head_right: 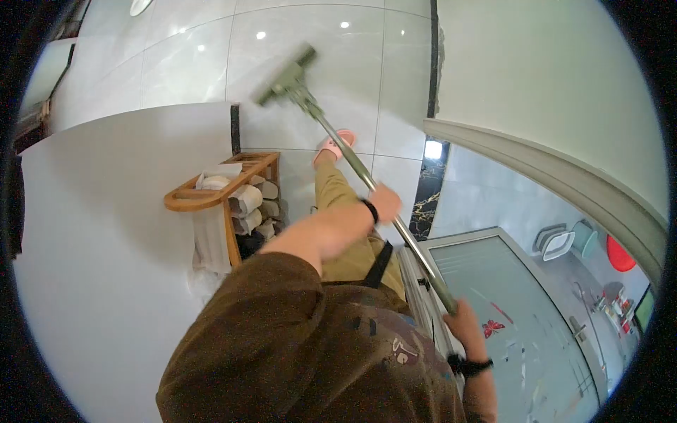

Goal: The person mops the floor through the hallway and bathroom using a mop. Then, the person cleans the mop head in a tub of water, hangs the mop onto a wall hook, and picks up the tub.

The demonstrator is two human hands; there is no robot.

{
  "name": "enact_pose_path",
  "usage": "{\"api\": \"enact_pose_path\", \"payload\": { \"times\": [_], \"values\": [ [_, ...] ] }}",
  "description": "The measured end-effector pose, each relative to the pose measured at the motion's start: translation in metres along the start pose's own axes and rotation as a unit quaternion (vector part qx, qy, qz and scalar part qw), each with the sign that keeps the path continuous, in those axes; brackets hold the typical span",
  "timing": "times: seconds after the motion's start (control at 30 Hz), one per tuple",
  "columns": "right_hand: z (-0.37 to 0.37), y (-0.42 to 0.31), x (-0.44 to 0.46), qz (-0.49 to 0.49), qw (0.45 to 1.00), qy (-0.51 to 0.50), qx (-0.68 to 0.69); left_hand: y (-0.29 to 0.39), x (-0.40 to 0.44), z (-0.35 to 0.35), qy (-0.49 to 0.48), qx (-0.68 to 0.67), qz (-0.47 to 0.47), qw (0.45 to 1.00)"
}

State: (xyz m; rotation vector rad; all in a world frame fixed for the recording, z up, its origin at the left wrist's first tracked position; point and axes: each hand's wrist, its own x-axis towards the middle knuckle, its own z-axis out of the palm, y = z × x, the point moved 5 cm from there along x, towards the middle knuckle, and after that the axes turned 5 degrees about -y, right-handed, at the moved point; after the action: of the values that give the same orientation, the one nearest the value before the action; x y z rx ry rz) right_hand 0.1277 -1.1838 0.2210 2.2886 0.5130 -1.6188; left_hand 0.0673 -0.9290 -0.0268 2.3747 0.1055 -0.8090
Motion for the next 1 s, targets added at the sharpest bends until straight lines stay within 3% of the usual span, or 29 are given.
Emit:
{"api": "enact_pose_path", "payload": {
  "times": [0.03, 0.07, 0.17, 0.27, 0.3, 0.37, 0.43, 0.6, 0.73, 0.8, 0.9, 1.0],
  "values": [
    [-0.001, 0.031, -0.034, -0.003, 1.000, 0.018, -0.023, 0.049, -0.020, -0.018, -0.011, -0.083, 0.059, 0.995],
    [-0.006, 0.050, -0.068, 0.009, 1.000, 0.022, 0.000, 0.095, 0.003, 0.026, 0.025, -0.045, 0.139, 0.989],
    [-0.026, 0.076, -0.134, 0.128, 0.992, 0.015, 0.004, 0.158, -0.037, -0.024, -0.070, -0.037, 0.199, 0.977],
    [-0.037, 0.065, -0.120, 0.123, 0.992, 0.002, 0.032, 0.129, -0.037, -0.036, -0.027, -0.067, 0.189, 0.979],
    [-0.048, 0.031, -0.111, 0.100, 0.995, 0.026, 0.006, 0.108, -0.039, -0.045, -0.005, -0.070, 0.188, 0.980],
    [-0.057, -0.017, -0.081, 0.016, 0.999, 0.031, -0.009, 0.059, -0.036, -0.049, 0.009, -0.076, 0.133, 0.988],
    [-0.051, -0.047, -0.046, 0.005, 0.999, -0.042, 0.003, 0.001, -0.041, -0.062, 0.025, -0.065, 0.108, 0.992],
    [-0.057, -0.157, 0.008, -0.091, 0.995, -0.037, 0.034, -0.130, -0.075, -0.100, 0.021, 0.034, -0.031, 0.999],
    [-0.058, -0.156, -0.001, -0.087, 0.996, -0.036, 0.001, -0.118, -0.078, -0.096, 0.016, 0.109, -0.039, 0.993],
    [-0.052, -0.131, -0.015, -0.134, 0.990, -0.038, -0.032, -0.087, -0.078, -0.075, 0.037, 0.040, -0.009, 0.998],
    [-0.043, -0.089, -0.043, -0.110, 0.990, -0.067, -0.056, -0.033, -0.092, -0.044, 0.031, 0.032, -0.006, 0.999],
    [-0.041, -0.049, -0.051, -0.069, 0.996, 0.009, -0.055, 0.005, -0.082, -0.038, 0.026, 0.023, 0.003, 0.999]
  ]
}}
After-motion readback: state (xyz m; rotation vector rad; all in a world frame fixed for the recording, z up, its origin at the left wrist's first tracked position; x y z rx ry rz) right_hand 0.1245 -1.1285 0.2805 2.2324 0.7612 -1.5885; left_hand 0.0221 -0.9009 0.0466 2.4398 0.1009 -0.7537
